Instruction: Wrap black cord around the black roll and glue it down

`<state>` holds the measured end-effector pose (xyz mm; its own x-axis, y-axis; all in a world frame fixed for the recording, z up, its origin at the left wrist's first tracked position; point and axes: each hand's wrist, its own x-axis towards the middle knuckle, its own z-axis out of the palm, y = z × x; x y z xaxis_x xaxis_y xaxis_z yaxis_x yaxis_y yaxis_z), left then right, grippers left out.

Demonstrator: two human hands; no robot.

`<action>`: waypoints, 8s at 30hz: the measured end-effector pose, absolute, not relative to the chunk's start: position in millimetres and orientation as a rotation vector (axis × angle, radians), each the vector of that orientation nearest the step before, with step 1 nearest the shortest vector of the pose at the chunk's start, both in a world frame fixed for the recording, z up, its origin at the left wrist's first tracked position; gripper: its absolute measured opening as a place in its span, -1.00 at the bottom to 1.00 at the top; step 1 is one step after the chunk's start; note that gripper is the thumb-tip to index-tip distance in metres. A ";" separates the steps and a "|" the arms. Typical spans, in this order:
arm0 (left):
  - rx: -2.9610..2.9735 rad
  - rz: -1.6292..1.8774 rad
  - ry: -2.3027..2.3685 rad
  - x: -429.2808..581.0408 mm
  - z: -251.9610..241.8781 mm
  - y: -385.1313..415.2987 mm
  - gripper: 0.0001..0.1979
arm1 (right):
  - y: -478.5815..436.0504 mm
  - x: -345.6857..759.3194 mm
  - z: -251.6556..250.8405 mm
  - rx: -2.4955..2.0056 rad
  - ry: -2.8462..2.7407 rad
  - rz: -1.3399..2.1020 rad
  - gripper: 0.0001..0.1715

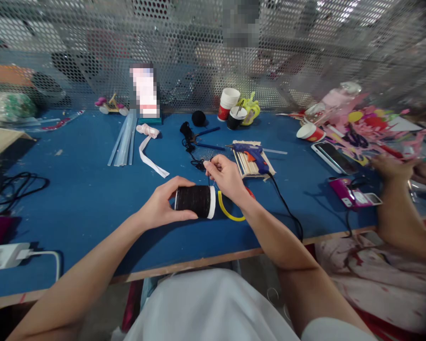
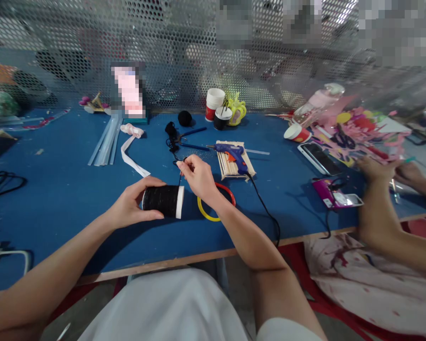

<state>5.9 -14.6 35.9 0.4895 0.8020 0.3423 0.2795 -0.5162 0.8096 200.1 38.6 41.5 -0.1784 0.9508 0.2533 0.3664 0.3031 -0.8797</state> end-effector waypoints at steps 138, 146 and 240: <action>2.048 1.085 1.182 1.4 22.5 -0.4 -0.53 | 80.2 327.8 57.0 -2.120 -2.026 -0.049 -0.66; 2.191 0.964 1.145 1.4 15.9 3.2 -0.49 | 84.8 320.5 38.9 -2.111 -2.004 -0.100 -0.65; 2.304 0.818 1.079 -17.9 22.2 12.2 -0.52 | 7.1 242.6 62.6 -1.429 -2.215 0.596 -0.76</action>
